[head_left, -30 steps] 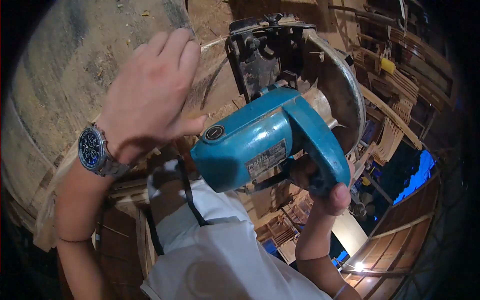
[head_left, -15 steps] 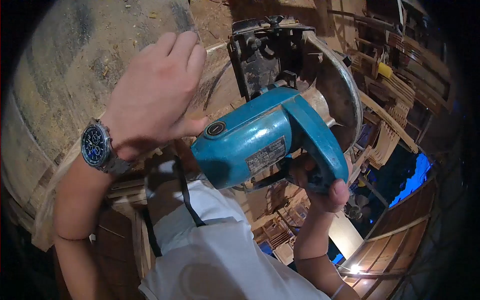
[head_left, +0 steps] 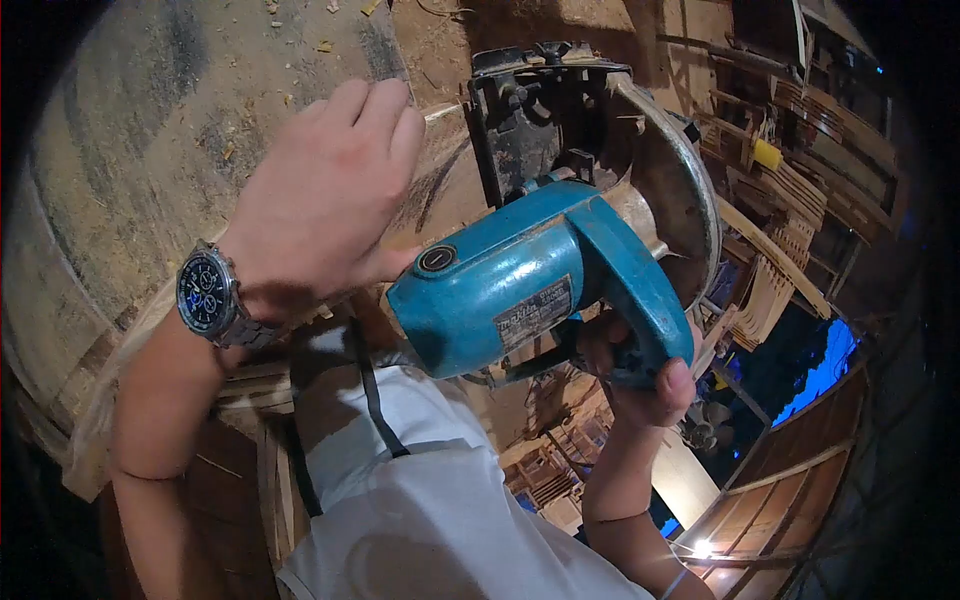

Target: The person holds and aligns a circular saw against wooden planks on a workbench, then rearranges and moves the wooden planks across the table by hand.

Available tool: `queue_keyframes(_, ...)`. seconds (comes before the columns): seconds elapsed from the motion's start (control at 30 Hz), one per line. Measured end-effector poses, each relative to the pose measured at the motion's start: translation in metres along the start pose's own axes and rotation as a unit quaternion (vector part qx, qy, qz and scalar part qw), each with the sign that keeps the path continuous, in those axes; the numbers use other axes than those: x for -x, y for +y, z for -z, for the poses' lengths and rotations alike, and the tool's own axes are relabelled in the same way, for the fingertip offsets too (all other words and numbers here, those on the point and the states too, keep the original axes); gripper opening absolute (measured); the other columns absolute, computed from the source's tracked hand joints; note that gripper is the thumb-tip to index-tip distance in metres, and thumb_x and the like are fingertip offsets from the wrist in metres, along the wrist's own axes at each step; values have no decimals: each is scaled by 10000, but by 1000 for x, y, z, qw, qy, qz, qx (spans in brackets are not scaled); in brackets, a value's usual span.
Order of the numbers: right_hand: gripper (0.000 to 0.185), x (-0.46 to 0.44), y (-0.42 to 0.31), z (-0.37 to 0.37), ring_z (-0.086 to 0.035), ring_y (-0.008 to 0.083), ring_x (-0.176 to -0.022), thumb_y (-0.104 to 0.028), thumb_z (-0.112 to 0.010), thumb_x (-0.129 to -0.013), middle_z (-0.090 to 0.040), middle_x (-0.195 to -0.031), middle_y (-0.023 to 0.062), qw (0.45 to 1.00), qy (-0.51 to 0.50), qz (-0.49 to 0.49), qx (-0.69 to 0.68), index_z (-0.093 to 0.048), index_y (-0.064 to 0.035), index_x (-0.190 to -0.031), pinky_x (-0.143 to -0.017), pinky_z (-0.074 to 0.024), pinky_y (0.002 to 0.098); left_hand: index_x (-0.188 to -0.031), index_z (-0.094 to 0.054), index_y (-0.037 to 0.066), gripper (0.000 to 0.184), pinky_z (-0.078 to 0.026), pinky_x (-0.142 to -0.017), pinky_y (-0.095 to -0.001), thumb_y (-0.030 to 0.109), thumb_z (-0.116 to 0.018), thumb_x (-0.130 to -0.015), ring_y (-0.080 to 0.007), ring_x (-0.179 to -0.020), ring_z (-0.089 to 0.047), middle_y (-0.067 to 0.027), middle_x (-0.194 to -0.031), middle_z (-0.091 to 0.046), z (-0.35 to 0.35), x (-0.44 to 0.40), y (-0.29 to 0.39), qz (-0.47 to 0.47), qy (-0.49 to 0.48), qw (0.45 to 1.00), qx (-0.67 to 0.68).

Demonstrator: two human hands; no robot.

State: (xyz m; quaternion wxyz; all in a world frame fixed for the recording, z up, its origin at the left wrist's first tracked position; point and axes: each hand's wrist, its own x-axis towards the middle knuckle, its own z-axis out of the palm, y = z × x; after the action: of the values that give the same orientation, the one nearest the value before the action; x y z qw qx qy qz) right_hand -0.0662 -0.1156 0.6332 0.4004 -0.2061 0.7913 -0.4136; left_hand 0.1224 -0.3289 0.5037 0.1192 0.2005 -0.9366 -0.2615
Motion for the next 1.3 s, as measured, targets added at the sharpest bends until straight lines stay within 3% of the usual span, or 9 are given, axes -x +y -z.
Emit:
queue_keyframes(0.53,930,-8,-4,-4,-575,143,-578,-743,-694,-715,-611,-734,72,1000,-11,8,17,-654,101,-1105,-528,-432,263,-1046,-561,-25,676,-495,-868,-384,293,-905,-559,-301,-1044,-554,-138,-1074,-535,4,3,-3,1,-27,1000,12)
queue_keyframes(0.63,933,-9,-9,-8,-575,136,-591,-736,-698,-713,-618,-740,72,1000,-13,-7,19,-655,97,-1129,-531,-410,256,-1201,-542,-28,832,-465,-923,-412,332,-916,-551,-323,-1103,-546,-147,-1176,-544,16,20,-8,23,-26,999,36)
queue_keyframes(0.7,932,-11,-12,-11,-577,134,-597,-731,-701,-714,-621,-745,72,1000,-15,-6,14,-653,99,-1137,-531,-405,255,-1375,-473,-19,1035,-430,-975,-438,380,-922,-532,-347,-1182,-529,-160,-1291,-534,27,44,0,84,-37,996,-11)
queue_keyframes(0.8,929,-12,-8,-1,-580,134,-605,-720,-705,-716,-626,-756,75,1000,-20,-8,11,-651,102,-1145,-534,-407,255,-1454,-420,-19,1141,-416,-991,-446,413,-921,-524,-358,-1213,-517,-178,-1331,-520,36,74,1,109,-94,989,-38)
queue_keyframes(0.9,930,-11,-8,3,-586,137,-610,-720,-706,-715,-630,-762,79,999,-27,-16,13,-650,103,-1144,-539,-420,259,-1442,-429,-24,1080,-414,-999,-447,441,-889,-583,-369,-1215,-516,-198,-1330,-516,35,70,-12,70,-126,989,10)
queue_keyframes(1.0,928,-11,-7,-1,-590,141,-609,-721,-708,-711,-629,-758,85,1000,-19,-8,15,-649,105,-1130,-540,-431,262,-1419,-437,-51,1014,-423,-989,-455,447,-842,-635,-389,-1184,-529,-218,-1306,-522,32,70,-17,45,-67,995,58)
queue_keyframes(1.13,913,-14,-6,-3,-591,148,-576,-712,-711,-709,-625,-729,88,1000,-23,4,15,-644,112,-1097,-519,-435,264,-1392,-443,-84,990,-437,-986,-460,428,-809,-628,-412,-1174,-537,-235,-1295,-525,32,76,-28,23,-80,994,77)
queue_keyframes(1.23,872,-17,-9,-6,-598,158,-552,-708,-712,-711,-622,-704,92,999,-28,15,14,-651,103,-1026,-510,-452,270,-1370,-452,-105,1001,-449,-993,-461,380,-821,-576,-425,-1173,-541,-245,-1283,-531,34,73,-29,29,-88,992,81)
queue_keyframes(1.3,852,-6,8,11,-604,163,-551,-710,-710,-713,-621,-695,95,1000,-12,21,18,-650,95,-989,-512,-464,274,-1428,-421,-95,1138,-423,-1087,-491,329,-892,-483,-461,-1249,-516,-288,-1355,-504,9,79,-3,39,-95,991,86)
